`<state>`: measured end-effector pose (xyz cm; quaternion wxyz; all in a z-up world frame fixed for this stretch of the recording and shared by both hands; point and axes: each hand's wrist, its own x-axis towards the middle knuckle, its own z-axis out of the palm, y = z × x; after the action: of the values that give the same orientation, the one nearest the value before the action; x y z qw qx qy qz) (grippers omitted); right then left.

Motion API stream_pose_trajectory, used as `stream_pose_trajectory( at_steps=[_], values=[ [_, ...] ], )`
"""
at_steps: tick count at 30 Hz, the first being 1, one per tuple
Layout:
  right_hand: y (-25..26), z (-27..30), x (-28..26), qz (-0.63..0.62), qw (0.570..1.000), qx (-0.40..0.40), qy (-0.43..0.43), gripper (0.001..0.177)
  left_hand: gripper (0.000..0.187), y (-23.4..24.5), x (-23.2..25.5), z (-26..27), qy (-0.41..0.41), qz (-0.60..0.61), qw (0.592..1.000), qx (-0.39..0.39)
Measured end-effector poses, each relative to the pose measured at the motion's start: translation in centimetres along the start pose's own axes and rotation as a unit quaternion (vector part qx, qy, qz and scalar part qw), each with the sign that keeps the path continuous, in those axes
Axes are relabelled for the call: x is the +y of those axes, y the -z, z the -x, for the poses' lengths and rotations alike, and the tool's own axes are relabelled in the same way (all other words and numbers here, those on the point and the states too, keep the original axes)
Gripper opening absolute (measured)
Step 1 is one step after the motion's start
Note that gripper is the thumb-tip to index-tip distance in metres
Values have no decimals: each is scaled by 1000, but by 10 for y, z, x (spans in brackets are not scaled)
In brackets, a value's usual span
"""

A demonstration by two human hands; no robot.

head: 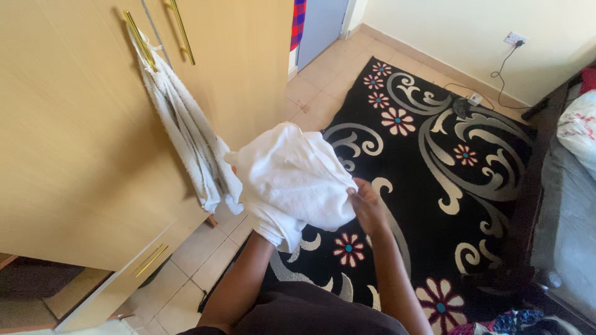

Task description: The person takes a green towel and a white towel from a wardrobe, folds them individually by hand, and then places them onto a shelf inside the wardrobe.

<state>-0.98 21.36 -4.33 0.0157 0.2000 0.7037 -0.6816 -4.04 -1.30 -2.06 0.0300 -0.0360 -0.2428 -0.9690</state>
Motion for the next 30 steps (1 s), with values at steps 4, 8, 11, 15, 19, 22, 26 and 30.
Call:
stream_pose_trajectory(
  at_steps=[4,8,11,15,19,22,26,30],
  values=[
    [1,-22,30,-248,961,-115,51,23,91,5,-3,-1,31,-6,999,-10],
    [7,-17,2,-265,961,-57,44,26,91,7,-8,3,93,-19,995,-37],
    [20,6,-26,-81,995,-16,52,23,91,6,-3,0,39,-4,999,-12],
    [36,3,-32,-55,972,-25,225,11,90,8,2,-2,16,1,1000,-3],
    [45,-19,-17,-192,929,-64,309,11,90,16,-9,-4,129,-43,990,-40],
    [46,-27,-2,-126,931,-6,342,19,89,23,-21,-4,184,-43,981,-51],
    [32,-12,31,-21,936,129,327,45,89,29,-20,-5,176,-29,983,-45],
    [-1,6,68,-121,966,95,207,41,88,31,-16,-9,160,-16,986,-41]
  ],
)
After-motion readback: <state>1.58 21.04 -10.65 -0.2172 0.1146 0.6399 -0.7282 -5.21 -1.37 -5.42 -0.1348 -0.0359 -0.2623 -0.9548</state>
